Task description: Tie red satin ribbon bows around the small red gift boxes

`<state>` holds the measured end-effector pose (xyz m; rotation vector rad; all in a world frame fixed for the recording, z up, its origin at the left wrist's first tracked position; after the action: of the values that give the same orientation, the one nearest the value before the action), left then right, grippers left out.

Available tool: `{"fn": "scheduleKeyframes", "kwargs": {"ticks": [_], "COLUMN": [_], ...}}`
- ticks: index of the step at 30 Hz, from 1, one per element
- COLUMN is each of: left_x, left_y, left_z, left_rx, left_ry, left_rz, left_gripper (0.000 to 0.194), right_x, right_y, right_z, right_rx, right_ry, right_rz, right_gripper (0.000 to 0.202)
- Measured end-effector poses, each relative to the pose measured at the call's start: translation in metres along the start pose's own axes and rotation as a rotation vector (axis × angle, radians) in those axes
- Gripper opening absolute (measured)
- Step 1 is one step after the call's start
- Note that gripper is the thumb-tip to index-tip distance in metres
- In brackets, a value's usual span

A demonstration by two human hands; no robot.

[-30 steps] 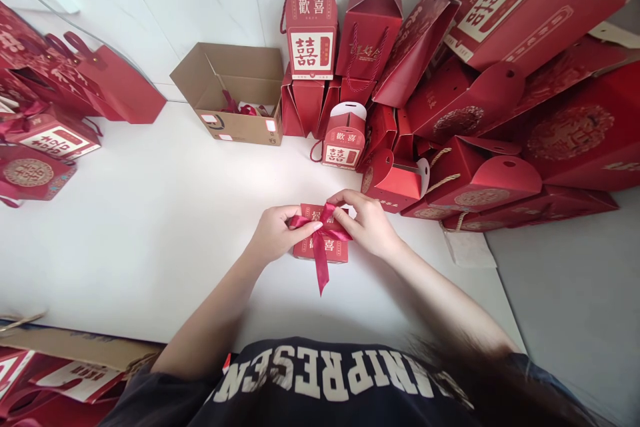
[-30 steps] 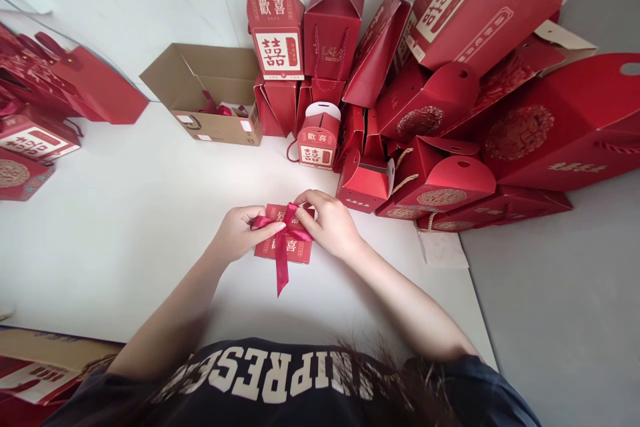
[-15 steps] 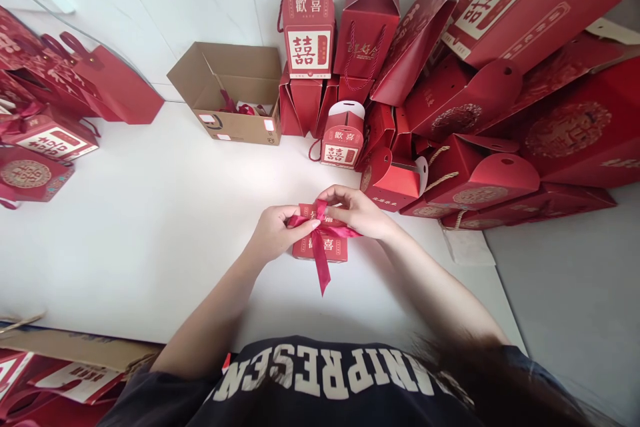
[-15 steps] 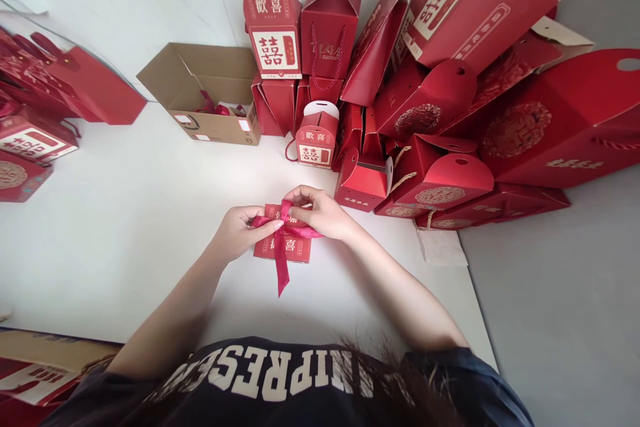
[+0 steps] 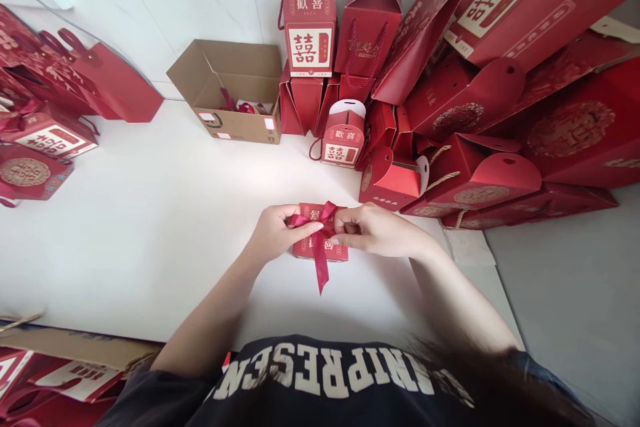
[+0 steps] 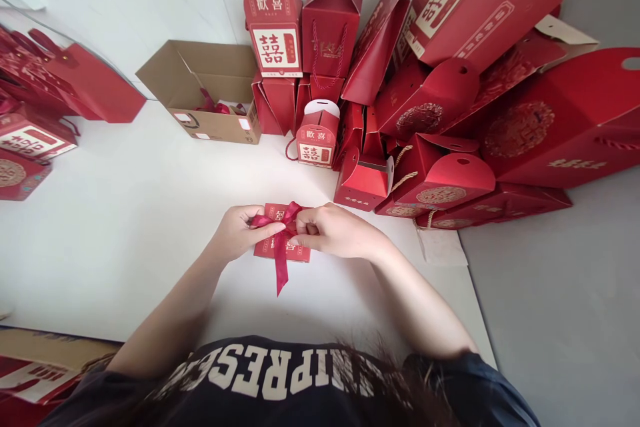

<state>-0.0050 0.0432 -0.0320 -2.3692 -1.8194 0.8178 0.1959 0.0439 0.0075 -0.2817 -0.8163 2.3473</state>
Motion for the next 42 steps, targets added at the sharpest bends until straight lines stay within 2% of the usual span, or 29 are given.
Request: {"fn": "scheduleKeyframes", "kwargs": {"ticks": [5,14,19,21,23,26,28,30,32,33,38,42], "left_x": [0.000,0.000,0.004,0.006,0.009,0.010,0.011,0.010,0.010,0.010,0.011,0.012], "left_y": [0.000,0.000,-0.005,-0.008,-0.010,-0.010,-0.009,-0.008,-0.008,-0.008,-0.009,-0.009], "left_z": [0.000,-0.001,0.001,0.003,0.006,0.008,0.009,0.009,0.008,0.008,0.006,0.007], "left_rx": [-0.009,-0.024,-0.106,-0.126,-0.148,-0.182,-0.189,-0.184,-0.178,-0.174,-0.150,-0.153], "left_ry": [-0.009,-0.027,-0.045,-0.041,-0.044,-0.039,-0.030,-0.022,-0.016,-0.012,0.024,0.024], "left_rz": [0.006,0.003,0.084,0.127,0.155,0.175,0.183,0.188,0.183,0.179,0.164,0.177], "left_gripper": [0.037,0.042,0.050,0.052,0.050,0.047,0.045,0.045,0.046,0.047,0.051,0.050], "right_x": [-0.002,-0.009,-0.015,-0.020,-0.028,-0.036,-0.033,-0.023,-0.009,-0.003,0.015,0.017], "right_y": [-0.007,-0.014,-0.021,-0.021,-0.022,-0.025,-0.023,-0.019,-0.010,-0.006,0.012,0.017], "right_z": [-0.003,-0.004,-0.012,-0.013,-0.010,0.003,0.015,0.024,0.025,0.022,0.000,-0.004], "right_rx": [-0.029,0.000,-0.063,-0.172,-0.384,-0.643,-0.642,-0.538,-0.411,-0.363,-0.197,-0.127], "right_ry": [0.003,0.051,0.133,0.178,0.256,0.329,0.220,-0.012,-0.239,-0.288,-0.266,-0.262], "right_rz": [0.056,0.161,0.243,0.263,0.206,-0.024,-0.215,-0.364,-0.391,-0.401,-0.403,-0.387], "right_gripper": [0.033,0.030,0.027,0.025,0.017,0.019,0.022,0.019,0.016,0.014,0.008,0.005]}}
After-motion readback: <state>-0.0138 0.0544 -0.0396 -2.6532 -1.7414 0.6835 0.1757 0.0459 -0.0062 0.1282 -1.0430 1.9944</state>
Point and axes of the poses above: each hand's wrist, its own x-axis towards the middle knuckle, its own y-axis out of the palm, z = x × y, the point moved 3 cm from there along x, towards the middle knuckle, and after that the axes turned 13 degrees about -y, right-handed, at the moved point
